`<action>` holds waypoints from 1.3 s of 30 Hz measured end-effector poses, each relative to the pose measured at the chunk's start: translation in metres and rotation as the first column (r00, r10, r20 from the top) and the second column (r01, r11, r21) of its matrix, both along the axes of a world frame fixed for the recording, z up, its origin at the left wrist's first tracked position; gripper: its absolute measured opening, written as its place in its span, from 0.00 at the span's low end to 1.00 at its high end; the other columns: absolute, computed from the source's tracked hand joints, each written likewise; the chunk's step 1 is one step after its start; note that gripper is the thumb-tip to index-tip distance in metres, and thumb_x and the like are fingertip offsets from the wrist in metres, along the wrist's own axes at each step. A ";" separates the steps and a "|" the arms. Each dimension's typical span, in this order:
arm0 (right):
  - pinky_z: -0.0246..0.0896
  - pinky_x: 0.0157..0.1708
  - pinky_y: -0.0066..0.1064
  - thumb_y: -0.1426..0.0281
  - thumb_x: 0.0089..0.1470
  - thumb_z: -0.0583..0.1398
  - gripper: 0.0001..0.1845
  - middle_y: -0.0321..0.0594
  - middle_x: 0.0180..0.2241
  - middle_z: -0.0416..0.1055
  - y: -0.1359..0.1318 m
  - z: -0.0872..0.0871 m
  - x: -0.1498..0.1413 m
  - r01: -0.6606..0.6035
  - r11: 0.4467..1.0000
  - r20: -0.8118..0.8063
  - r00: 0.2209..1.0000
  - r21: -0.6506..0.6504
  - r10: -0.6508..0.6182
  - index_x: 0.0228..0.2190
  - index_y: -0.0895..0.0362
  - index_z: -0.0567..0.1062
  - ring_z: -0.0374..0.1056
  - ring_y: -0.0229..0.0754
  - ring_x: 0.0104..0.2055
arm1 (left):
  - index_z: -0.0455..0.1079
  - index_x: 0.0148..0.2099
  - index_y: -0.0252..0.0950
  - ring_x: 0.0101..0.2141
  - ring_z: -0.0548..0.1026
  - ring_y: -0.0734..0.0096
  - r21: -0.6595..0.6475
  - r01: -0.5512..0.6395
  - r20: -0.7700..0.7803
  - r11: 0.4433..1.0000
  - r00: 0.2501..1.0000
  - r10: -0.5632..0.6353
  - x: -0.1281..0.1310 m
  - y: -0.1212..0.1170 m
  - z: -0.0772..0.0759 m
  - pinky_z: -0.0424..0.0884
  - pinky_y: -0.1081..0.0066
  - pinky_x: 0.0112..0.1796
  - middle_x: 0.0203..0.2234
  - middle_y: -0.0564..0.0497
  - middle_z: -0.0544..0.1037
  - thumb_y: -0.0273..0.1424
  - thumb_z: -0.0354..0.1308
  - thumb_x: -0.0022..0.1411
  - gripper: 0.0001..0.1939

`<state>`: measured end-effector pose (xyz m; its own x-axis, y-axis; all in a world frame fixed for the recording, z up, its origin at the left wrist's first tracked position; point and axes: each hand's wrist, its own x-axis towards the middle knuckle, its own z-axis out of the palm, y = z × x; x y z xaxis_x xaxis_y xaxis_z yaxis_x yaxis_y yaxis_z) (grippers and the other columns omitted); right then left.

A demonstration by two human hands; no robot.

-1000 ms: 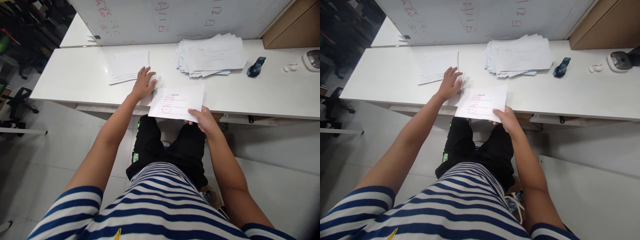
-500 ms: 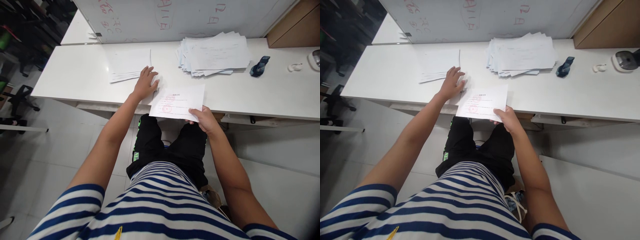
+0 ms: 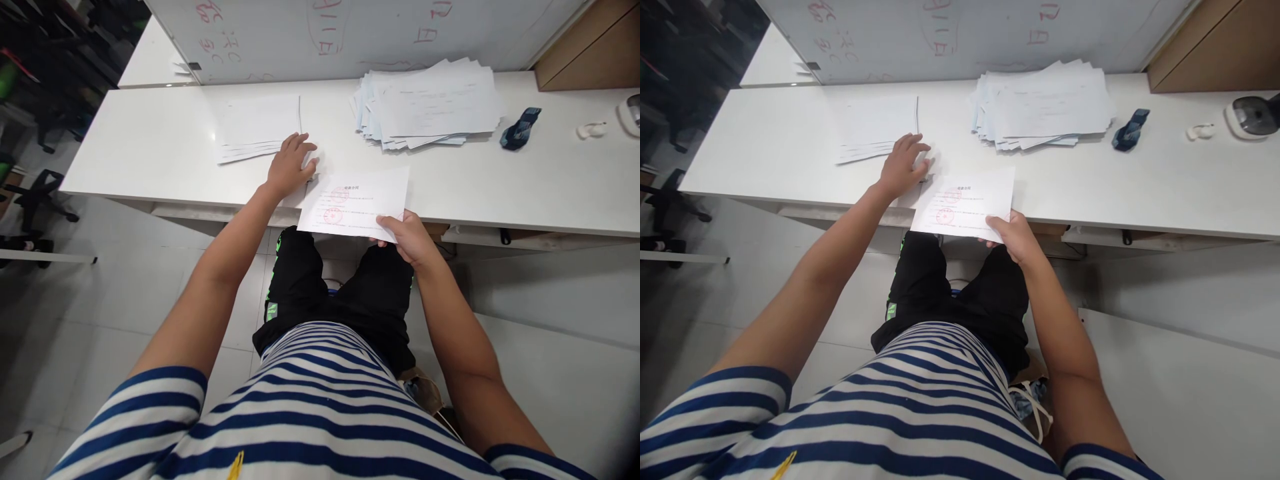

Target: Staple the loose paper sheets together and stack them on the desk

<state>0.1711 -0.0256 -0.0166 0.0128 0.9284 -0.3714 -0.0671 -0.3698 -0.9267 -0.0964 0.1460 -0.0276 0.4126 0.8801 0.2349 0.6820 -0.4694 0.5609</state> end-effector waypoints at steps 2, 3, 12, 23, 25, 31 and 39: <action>0.60 0.16 0.30 0.66 0.46 0.65 0.12 0.43 0.28 0.75 0.000 0.001 0.000 0.006 1.000 -0.002 1.000 -0.002 -0.006 0.33 0.57 0.73 0.69 0.42 0.23 | 0.69 0.52 0.46 0.68 0.50 0.48 -0.009 0.001 -0.008 1.000 1.000 -0.001 0.000 0.001 -0.001 0.50 0.47 0.65 0.63 0.49 0.65 0.48 0.53 0.62 0.20; 0.60 0.16 0.30 0.66 0.46 0.65 0.12 0.42 0.28 0.75 0.000 0.002 0.000 0.008 1.000 -0.001 1.000 -0.009 -0.008 0.34 0.57 0.73 0.69 0.42 0.23 | 0.69 0.51 0.46 0.68 0.50 0.48 -0.017 0.004 -0.015 1.000 1.000 -0.004 0.001 0.002 -0.001 0.48 0.46 0.65 0.63 0.50 0.65 0.47 0.53 0.62 0.19; 0.61 0.18 0.32 0.63 0.45 0.66 0.15 0.42 0.28 0.73 0.000 -0.005 0.001 0.008 1.000 0.017 1.000 0.007 -0.008 0.34 0.56 0.72 0.69 0.44 0.25 | 0.71 0.48 0.48 0.67 0.51 0.48 -0.081 0.021 0.036 0.997 0.999 -0.018 0.002 0.009 -0.006 0.36 0.45 0.68 0.59 0.52 0.70 0.40 0.56 0.60 0.14; 0.59 0.16 0.31 0.61 0.44 0.67 0.13 0.38 0.22 0.72 -0.032 0.012 0.018 0.026 1.000 0.065 0.998 0.015 -0.026 0.29 0.55 0.74 0.66 0.40 0.20 | 0.67 0.54 0.43 0.66 0.55 0.46 -0.074 -0.011 -0.016 0.997 1.000 0.010 -0.005 0.014 -0.005 0.51 0.48 0.65 0.60 0.44 0.68 0.42 0.56 0.59 0.22; 0.58 0.15 0.31 0.60 0.43 0.68 0.14 0.37 0.20 0.71 -0.044 0.017 0.029 0.031 1.000 0.066 0.997 0.004 -0.031 0.28 0.55 0.74 0.64 0.39 0.18 | 0.67 0.53 0.43 0.64 0.57 0.45 -0.066 -0.017 -0.025 0.998 1.000 0.015 -0.004 0.013 -0.006 0.53 0.46 0.64 0.58 0.44 0.69 0.41 0.56 0.58 0.21; 0.62 0.15 0.34 0.59 0.38 0.71 0.17 0.38 0.20 0.70 -0.069 0.018 0.057 0.109 0.993 0.070 0.991 0.036 -0.111 0.28 0.55 0.76 0.66 0.43 0.20 | 0.68 0.51 0.44 0.64 0.56 0.44 -0.071 -0.011 -0.039 0.997 0.999 0.008 -0.001 0.010 -0.003 0.55 0.45 0.62 0.56 0.45 0.71 0.39 0.55 0.57 0.19; 0.72 0.24 0.37 0.59 0.36 0.74 0.18 0.39 0.22 0.73 -0.073 0.006 0.066 0.130 0.990 0.019 0.991 0.058 -0.131 0.27 0.56 0.78 0.73 0.48 0.28 | 0.62 0.58 0.42 0.66 0.50 0.50 -0.146 -0.056 -0.233 0.988 0.972 0.021 0.007 -0.007 0.020 0.56 0.50 0.62 0.61 0.45 0.66 0.38 0.47 0.64 0.21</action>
<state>0.2372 -0.0986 -0.0105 0.1428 0.9376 -0.3171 -0.0900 -0.3067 -0.9475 -0.0894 0.1391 -0.0075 0.4052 0.9142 0.0016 0.8167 -0.3628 0.4488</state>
